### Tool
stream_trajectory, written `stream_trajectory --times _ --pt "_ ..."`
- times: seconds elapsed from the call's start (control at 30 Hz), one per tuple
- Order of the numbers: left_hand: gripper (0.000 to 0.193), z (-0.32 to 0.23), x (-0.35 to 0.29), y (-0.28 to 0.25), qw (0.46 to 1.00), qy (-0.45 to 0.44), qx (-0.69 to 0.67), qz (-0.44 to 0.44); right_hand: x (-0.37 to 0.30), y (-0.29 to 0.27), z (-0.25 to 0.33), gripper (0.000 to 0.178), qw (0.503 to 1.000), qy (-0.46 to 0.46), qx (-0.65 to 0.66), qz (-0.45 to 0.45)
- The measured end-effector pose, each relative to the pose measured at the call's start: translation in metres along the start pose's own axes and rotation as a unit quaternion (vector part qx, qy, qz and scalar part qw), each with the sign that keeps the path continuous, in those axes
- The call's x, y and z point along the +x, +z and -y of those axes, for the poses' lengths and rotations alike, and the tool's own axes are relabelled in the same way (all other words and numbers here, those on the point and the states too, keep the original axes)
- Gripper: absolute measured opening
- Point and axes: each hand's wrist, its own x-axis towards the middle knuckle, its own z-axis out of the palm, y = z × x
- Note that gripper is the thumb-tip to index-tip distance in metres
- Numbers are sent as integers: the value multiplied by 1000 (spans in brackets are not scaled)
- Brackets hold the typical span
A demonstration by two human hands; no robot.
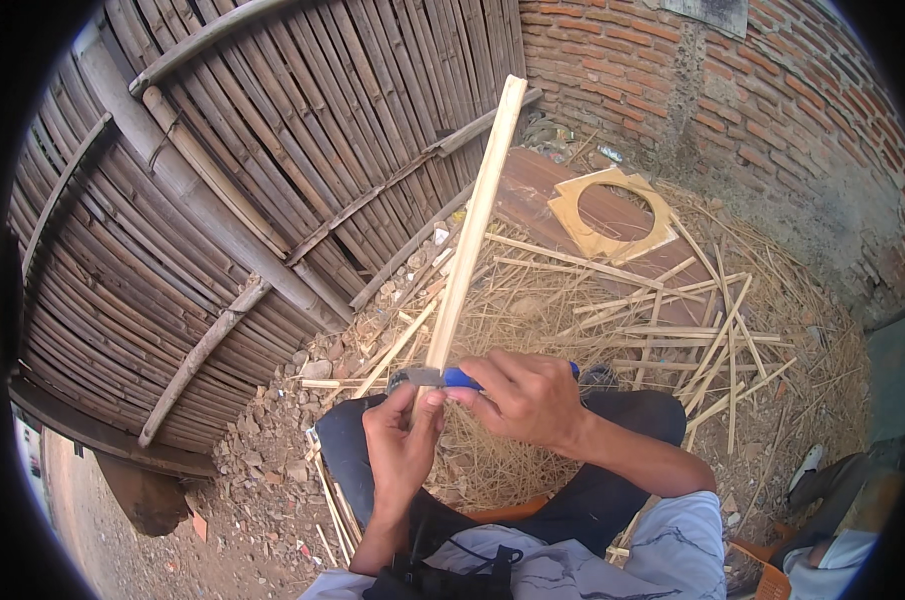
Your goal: The person sits on the ground and uses a utility knife to shave and smooth a long, thin strip of bamboo. They repeatedly scrape along the length of the strip, rotating it to work on different sides, while surrounded by bamboo offcuts and a woven bamboo structure.
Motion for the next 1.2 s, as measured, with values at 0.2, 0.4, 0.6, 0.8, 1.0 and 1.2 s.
stream_trajectory --times 0.2,0.4,0.6,0.8,1.0,1.2 --pt "22 9 -11 -7 999 -45 20 -4 13 -9 -38 26 985 125 -12 -117" --pt "27 22 -24 -15 998 -51 32 33 12 -36 -77 30 963 225 18 -147" --pt "24 11 -7 -17 999 -36 33 17 0 -1 -37 31 993 75 74 -51" --pt "23 5 -3 -14 999 -30 29 11 -2 11 -19 30 998 5 68 -6" --pt "22 0 -2 -7 999 7 48 -14 -3 10 -13 31 998 -1 69 6" --pt "19 -10 -3 -5 995 24 91 -17 -2 8 -14 30 998 8 68 -5"
